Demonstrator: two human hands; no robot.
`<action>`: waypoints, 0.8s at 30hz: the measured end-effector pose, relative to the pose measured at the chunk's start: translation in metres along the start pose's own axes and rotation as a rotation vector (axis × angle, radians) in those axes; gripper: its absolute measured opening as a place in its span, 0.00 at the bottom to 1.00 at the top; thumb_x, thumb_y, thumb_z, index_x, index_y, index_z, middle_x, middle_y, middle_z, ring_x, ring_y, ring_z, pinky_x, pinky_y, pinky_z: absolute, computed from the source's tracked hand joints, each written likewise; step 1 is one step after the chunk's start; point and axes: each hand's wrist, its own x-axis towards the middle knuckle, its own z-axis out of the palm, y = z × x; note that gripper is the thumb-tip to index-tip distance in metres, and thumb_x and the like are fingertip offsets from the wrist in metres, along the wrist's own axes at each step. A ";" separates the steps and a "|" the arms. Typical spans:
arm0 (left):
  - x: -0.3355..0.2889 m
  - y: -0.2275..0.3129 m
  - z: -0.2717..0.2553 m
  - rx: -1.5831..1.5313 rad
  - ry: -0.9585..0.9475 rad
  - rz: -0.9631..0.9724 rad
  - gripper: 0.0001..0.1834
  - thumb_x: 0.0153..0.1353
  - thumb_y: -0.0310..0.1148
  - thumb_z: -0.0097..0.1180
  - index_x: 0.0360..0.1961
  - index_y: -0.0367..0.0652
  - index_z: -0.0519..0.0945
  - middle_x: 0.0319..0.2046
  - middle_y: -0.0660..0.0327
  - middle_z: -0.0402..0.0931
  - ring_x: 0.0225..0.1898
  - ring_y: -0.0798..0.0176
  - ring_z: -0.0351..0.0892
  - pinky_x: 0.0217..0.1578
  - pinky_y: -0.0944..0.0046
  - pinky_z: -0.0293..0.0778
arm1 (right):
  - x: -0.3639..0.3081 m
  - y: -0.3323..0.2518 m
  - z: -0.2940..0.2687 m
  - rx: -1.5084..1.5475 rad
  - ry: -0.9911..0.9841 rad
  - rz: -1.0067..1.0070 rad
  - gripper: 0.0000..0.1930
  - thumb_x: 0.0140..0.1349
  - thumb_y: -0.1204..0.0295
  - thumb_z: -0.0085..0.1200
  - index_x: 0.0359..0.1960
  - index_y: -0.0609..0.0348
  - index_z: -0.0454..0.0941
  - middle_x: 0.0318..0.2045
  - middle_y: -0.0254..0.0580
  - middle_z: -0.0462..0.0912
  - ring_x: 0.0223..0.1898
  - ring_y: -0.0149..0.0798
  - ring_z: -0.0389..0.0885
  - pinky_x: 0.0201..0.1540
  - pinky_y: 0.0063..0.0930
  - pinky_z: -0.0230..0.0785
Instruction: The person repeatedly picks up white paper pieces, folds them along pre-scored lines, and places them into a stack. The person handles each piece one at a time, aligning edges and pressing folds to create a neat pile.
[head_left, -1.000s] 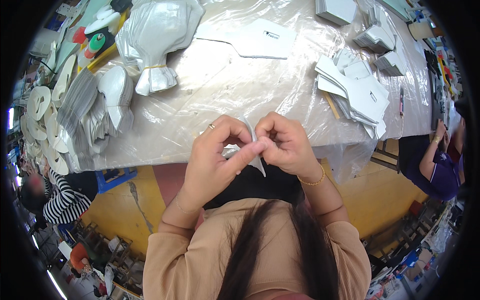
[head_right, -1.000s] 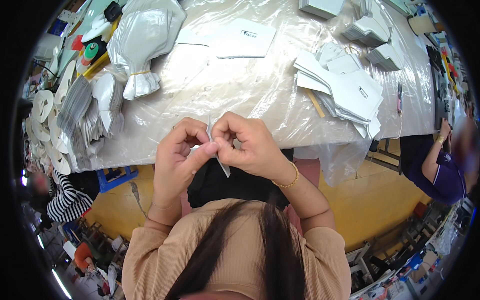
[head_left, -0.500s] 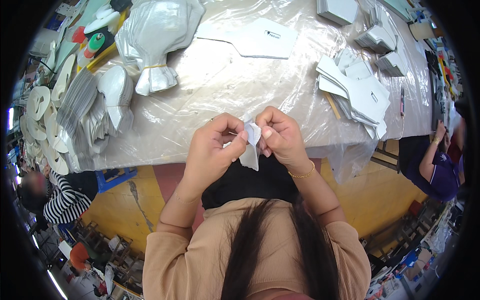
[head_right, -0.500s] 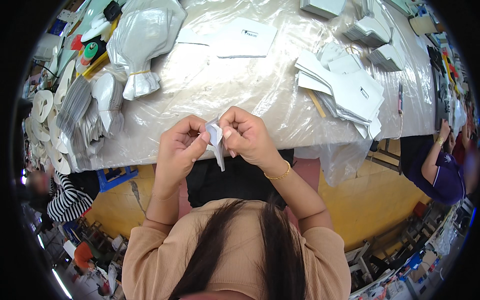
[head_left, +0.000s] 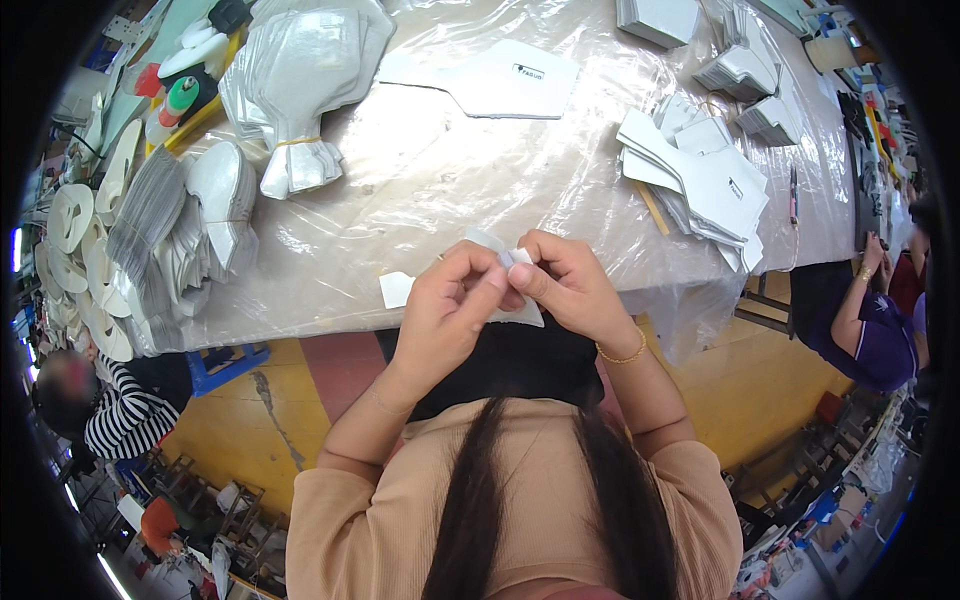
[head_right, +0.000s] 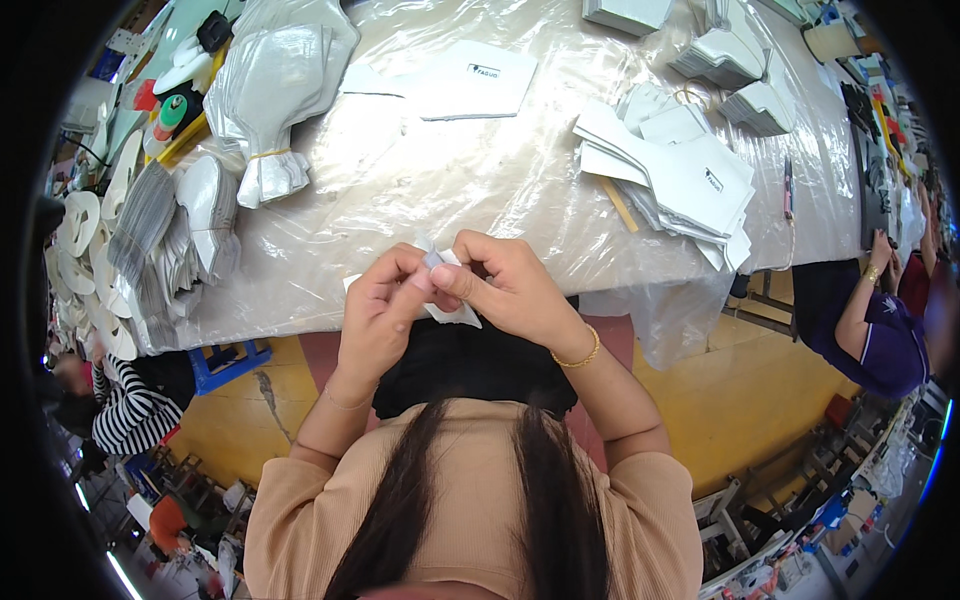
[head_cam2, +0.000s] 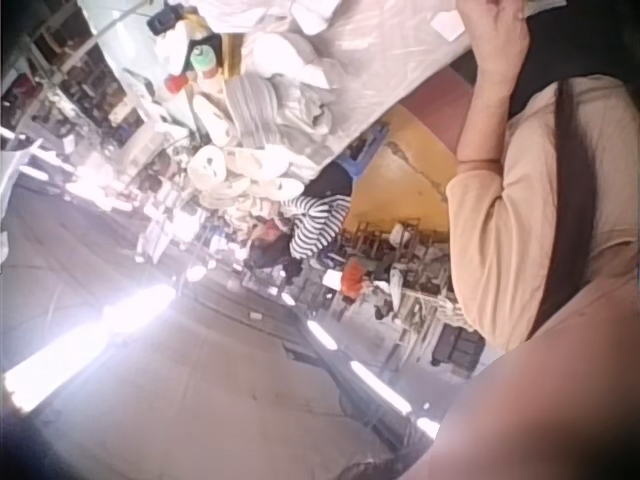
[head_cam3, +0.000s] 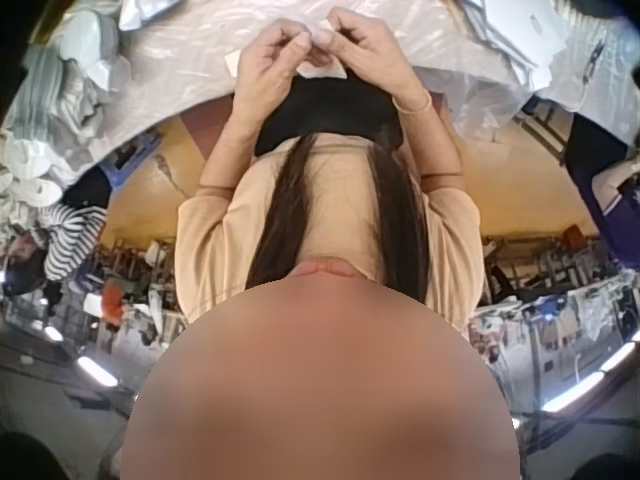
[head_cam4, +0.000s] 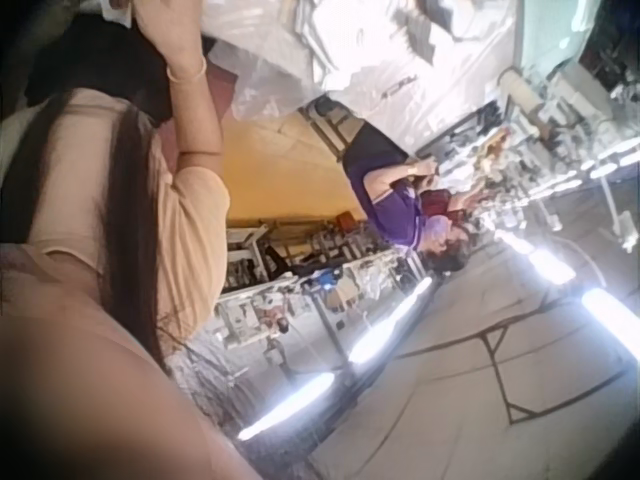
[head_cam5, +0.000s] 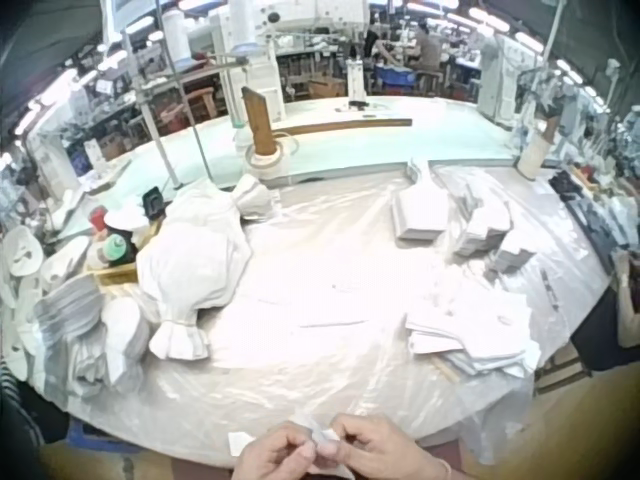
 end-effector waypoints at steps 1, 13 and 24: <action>0.000 0.000 -0.001 -0.049 -0.011 -0.028 0.09 0.67 0.29 0.59 0.33 0.36 0.74 0.26 0.64 0.77 0.27 0.76 0.74 0.29 0.75 0.70 | 0.000 -0.002 0.000 -0.011 -0.009 -0.016 0.21 0.68 0.59 0.60 0.24 0.58 0.69 0.20 0.30 0.71 0.23 0.19 0.64 0.23 0.19 0.57; -0.005 0.017 -0.019 0.313 -0.210 -0.146 0.15 0.53 0.32 0.75 0.30 0.38 0.78 0.27 0.68 0.75 0.28 0.80 0.71 0.26 0.76 0.65 | -0.001 -0.005 0.007 0.221 -0.265 -0.091 0.20 0.73 0.56 0.50 0.26 0.57 0.68 0.25 0.26 0.66 0.27 0.21 0.60 0.29 0.19 0.56; 0.006 0.003 -0.033 -0.363 -0.295 -0.233 0.16 0.63 0.27 0.59 0.49 0.29 0.78 0.42 0.56 0.81 0.38 0.65 0.82 0.45 0.65 0.77 | 0.009 0.017 0.012 0.753 -0.133 -0.032 0.16 0.74 0.56 0.48 0.39 0.56 0.72 0.26 0.32 0.76 0.22 0.21 0.70 0.25 0.15 0.63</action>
